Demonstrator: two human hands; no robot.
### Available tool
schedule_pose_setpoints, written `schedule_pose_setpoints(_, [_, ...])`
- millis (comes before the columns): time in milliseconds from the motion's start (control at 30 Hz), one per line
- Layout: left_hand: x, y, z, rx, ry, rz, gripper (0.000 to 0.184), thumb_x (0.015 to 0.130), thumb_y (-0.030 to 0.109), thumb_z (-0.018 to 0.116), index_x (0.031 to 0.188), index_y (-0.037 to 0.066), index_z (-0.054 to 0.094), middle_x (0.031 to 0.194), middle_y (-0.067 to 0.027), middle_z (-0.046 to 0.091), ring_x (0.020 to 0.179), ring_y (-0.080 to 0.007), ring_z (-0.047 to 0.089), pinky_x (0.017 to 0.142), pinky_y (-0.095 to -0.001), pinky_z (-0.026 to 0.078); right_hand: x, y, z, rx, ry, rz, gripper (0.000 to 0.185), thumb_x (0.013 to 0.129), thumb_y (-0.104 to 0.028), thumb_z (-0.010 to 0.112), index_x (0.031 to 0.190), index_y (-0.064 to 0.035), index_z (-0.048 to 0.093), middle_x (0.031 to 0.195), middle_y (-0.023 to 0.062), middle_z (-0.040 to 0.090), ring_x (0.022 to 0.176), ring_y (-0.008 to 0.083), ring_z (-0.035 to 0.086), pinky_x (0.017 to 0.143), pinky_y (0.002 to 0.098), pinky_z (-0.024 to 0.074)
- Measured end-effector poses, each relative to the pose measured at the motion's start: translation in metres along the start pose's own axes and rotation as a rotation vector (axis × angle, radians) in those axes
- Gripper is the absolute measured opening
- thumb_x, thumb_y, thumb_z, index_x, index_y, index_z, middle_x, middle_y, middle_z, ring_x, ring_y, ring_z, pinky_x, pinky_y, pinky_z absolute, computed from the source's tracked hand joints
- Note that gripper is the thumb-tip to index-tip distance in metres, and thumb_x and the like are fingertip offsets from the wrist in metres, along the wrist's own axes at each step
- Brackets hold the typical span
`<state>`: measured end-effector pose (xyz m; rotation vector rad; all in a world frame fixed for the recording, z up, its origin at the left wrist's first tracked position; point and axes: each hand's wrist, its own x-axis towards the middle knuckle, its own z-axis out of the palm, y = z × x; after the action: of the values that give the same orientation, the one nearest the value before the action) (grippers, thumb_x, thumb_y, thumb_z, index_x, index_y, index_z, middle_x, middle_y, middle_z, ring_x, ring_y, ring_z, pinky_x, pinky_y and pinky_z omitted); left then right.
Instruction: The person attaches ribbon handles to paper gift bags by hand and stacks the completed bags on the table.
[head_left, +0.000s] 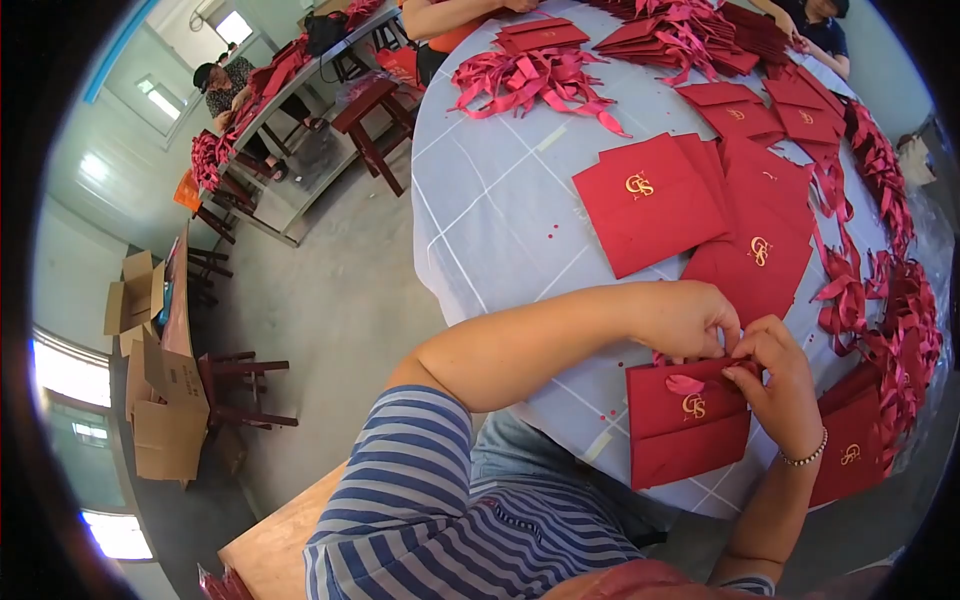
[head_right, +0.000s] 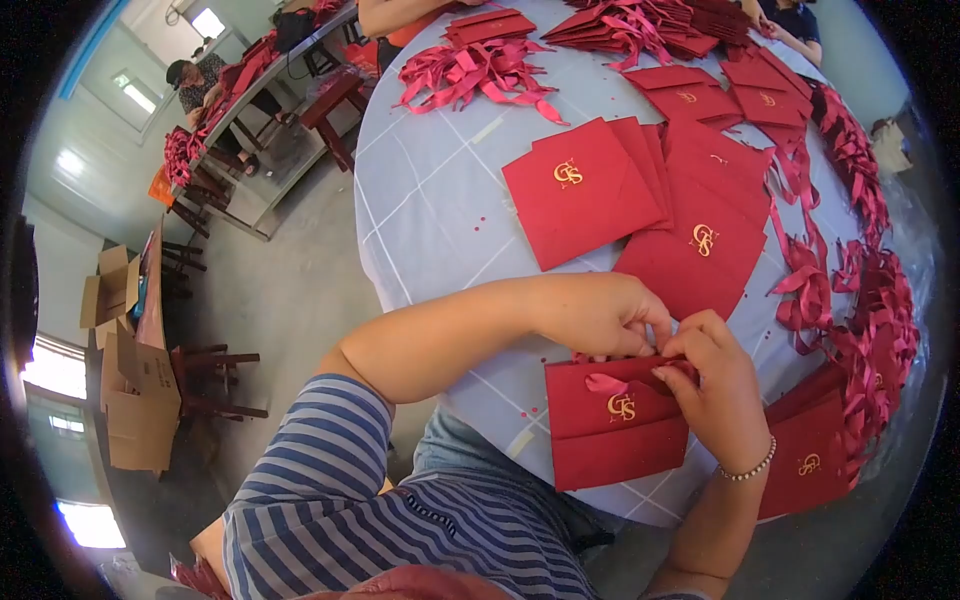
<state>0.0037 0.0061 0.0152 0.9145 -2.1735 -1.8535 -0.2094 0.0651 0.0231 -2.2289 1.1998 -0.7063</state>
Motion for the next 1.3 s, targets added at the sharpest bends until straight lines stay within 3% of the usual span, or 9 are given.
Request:
schedule_pose_setpoints(233, [0.002, -0.007, -0.001, 0.051, -0.081, 0.070, 0.016, 0.086, 0.004, 0.057, 0.097, 0.002, 0.069, 0.067, -0.0004, 0.061, 0.059, -0.0083, 0.058, 0.052, -0.0273, 0.049, -0.001, -0.003, 0.002, 0.012, -0.027, -0.054, 0.021, 0.072, 0.007, 0.073, 0.083, 0.0014, 0.056, 0.081, 0.0091, 0.056, 0.064, 0.0186, 0.054, 0.058, 0.0289, 0.0432])
schedule_pose_setpoints(333, [0.008, -0.015, 0.003, 0.074, -0.043, 0.091, 0.016, 0.083, 0.002, 0.058, 0.093, 0.002, 0.071, 0.066, -0.0056, 0.064, 0.059, -0.0132, 0.060, 0.055, -0.0305, 0.049, -0.001, -0.002, 0.003, 0.061, -0.034, -0.005, 0.020, 0.073, 0.002, 0.075, 0.082, 0.0005, 0.057, 0.079, 0.0099, 0.057, 0.063, 0.0218, 0.056, 0.057, 0.0314, 0.0441])
schedule_pose_setpoints(400, [0.015, -0.025, 0.008, 0.361, 0.038, 0.487, 0.015, 0.080, 0.004, 0.059, 0.090, 0.004, 0.071, 0.068, -0.0122, 0.066, 0.062, -0.0240, 0.064, 0.058, -0.0364, 0.050, -0.001, -0.002, 0.000, 0.079, -0.056, 0.028, 0.020, 0.074, -0.002, 0.077, 0.081, -0.0005, 0.058, 0.077, 0.0109, 0.058, 0.063, 0.0252, 0.057, 0.057, 0.0341, 0.0450])
schedule_pose_setpoints(500, [0.014, -0.021, 0.010, 0.624, 0.060, 0.506, 0.011, 0.079, 0.011, 0.062, 0.086, 0.006, 0.070, 0.074, -0.0158, 0.066, 0.069, -0.0341, 0.065, 0.063, -0.0426, 0.050, -0.002, -0.005, -0.005, 0.084, -0.165, 0.126, 0.024, 0.073, -0.007, 0.080, 0.081, -0.0009, 0.058, 0.073, 0.0112, 0.058, 0.060, 0.0256, 0.056, 0.056, 0.0340, 0.0445])
schedule_pose_setpoints(733, [0.001, -0.018, -0.012, 0.864, 0.226, 0.473, 0.013, 0.081, 0.017, 0.064, 0.087, 0.007, 0.069, 0.078, -0.0140, 0.067, 0.073, -0.0360, 0.065, 0.063, -0.0457, 0.050, -0.004, 0.006, -0.004, 0.133, -0.083, 0.067, 0.030, 0.073, -0.012, 0.083, 0.078, -0.0012, 0.056, 0.068, 0.0085, 0.055, 0.059, 0.0160, 0.055, 0.055, 0.0290, 0.0438])
schedule_pose_setpoints(867, [0.007, -0.032, -0.026, 0.451, 0.146, 0.495, 0.008, 0.087, 0.009, 0.064, 0.090, 0.002, 0.065, 0.080, -0.0129, 0.069, 0.072, -0.0261, 0.068, 0.062, -0.0371, 0.052, -0.003, 0.004, -0.005, 0.074, 0.081, 0.117, 0.018, 0.081, -0.007, 0.075, 0.081, -0.0008, 0.058, 0.074, 0.0061, 0.057, 0.065, 0.0134, 0.054, 0.059, 0.0271, 0.0429])
schedule_pose_setpoints(1000, [0.004, -0.021, -0.028, 0.234, -0.030, 0.251, 0.009, 0.095, 0.008, 0.060, 0.098, -0.001, 0.059, 0.084, -0.0070, 0.068, 0.077, -0.0126, 0.065, 0.069, -0.0264, 0.051, -0.004, 0.010, -0.007, 0.027, 0.085, 0.198, 0.015, 0.081, -0.007, 0.074, 0.083, -0.0014, 0.060, 0.076, 0.0069, 0.057, 0.067, 0.0156, 0.054, 0.061, 0.0279, 0.0429])
schedule_pose_setpoints(1067, [0.006, -0.025, -0.026, 0.095, -0.102, 0.215, 0.008, 0.096, 0.006, 0.057, 0.101, 0.000, 0.057, 0.087, -0.0051, 0.067, 0.080, -0.0108, 0.064, 0.071, -0.0250, 0.051, -0.003, 0.024, 0.000, -0.075, 0.183, -0.204, 0.018, 0.080, -0.009, 0.075, 0.082, -0.0012, 0.059, 0.076, 0.0081, 0.056, 0.067, 0.0160, 0.053, 0.062, 0.0281, 0.0429])
schedule_pose_setpoints(1300, [0.009, -0.021, -0.023, 0.085, -0.109, -0.001, 0.007, 0.099, 0.011, 0.057, 0.101, 0.004, 0.057, 0.082, 0.0014, 0.062, 0.074, -0.0044, 0.060, 0.060, -0.0194, 0.046, -0.009, 0.031, 0.000, 0.235, 0.104, 0.212, 0.025, 0.097, -0.023, 0.062, 0.089, 0.0001, 0.058, 0.065, 0.0090, 0.050, 0.060, 0.0176, 0.047, 0.058, 0.0309, 0.0412])
